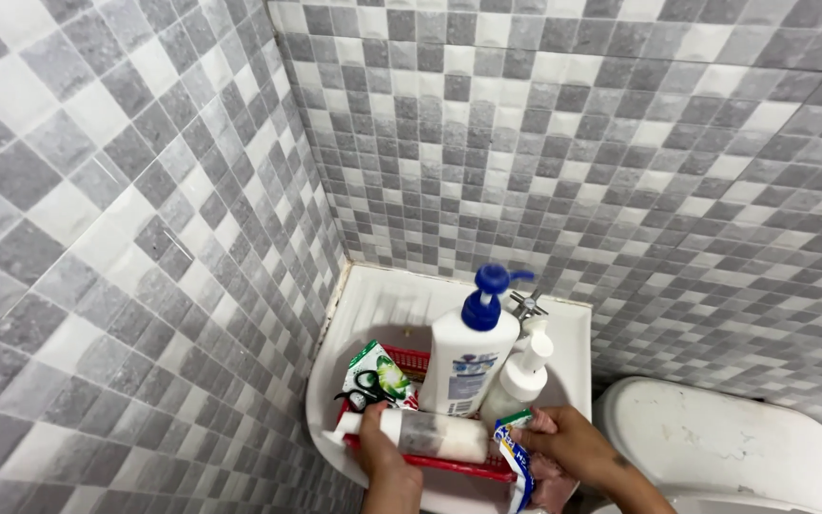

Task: Cleaning a bathroom sink area and organizing toiletries in a basket.

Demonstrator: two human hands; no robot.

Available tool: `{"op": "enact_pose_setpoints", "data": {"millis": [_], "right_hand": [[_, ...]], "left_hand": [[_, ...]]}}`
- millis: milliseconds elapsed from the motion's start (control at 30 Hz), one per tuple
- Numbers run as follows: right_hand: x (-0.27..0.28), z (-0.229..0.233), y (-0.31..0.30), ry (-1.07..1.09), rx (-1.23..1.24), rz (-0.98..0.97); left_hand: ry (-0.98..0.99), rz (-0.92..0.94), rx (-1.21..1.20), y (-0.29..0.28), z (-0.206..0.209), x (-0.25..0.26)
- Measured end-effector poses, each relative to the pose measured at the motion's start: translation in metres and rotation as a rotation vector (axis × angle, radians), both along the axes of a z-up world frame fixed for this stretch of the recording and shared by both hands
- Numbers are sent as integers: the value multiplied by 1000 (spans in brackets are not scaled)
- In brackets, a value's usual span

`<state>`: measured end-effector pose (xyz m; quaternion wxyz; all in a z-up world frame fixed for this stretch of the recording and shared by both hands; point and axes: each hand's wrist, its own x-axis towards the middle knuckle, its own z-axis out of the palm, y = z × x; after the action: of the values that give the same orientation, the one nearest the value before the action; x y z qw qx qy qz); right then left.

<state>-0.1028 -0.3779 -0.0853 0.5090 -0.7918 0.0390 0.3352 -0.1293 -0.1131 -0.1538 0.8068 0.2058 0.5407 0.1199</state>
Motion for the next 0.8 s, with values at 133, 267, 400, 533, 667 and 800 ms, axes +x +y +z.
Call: {"op": "enact_pose_setpoints", "data": {"millis": [133,267,400,533,667,800], "right_hand": [[13,-32,-6,-56,-71,1],[14,-27,4,-243,-218,-64],[13,-33,7,-206,-314,-147],[13,-46,4,-190,-293,-145],[20,-54,4,-145,-313,-70],[17,-46,5,-139,-184,-80]], "left_hand": [[-84,-64,-70,-5,-29,15],[-133,-65,-163,-11,-66,30],[-97,-51,-147,-18,-66,41],[33,-13,-77,-18,-39,42],[188,43,-12,-18,-32,45],[357,-130,7,-15,-4,39]]}}
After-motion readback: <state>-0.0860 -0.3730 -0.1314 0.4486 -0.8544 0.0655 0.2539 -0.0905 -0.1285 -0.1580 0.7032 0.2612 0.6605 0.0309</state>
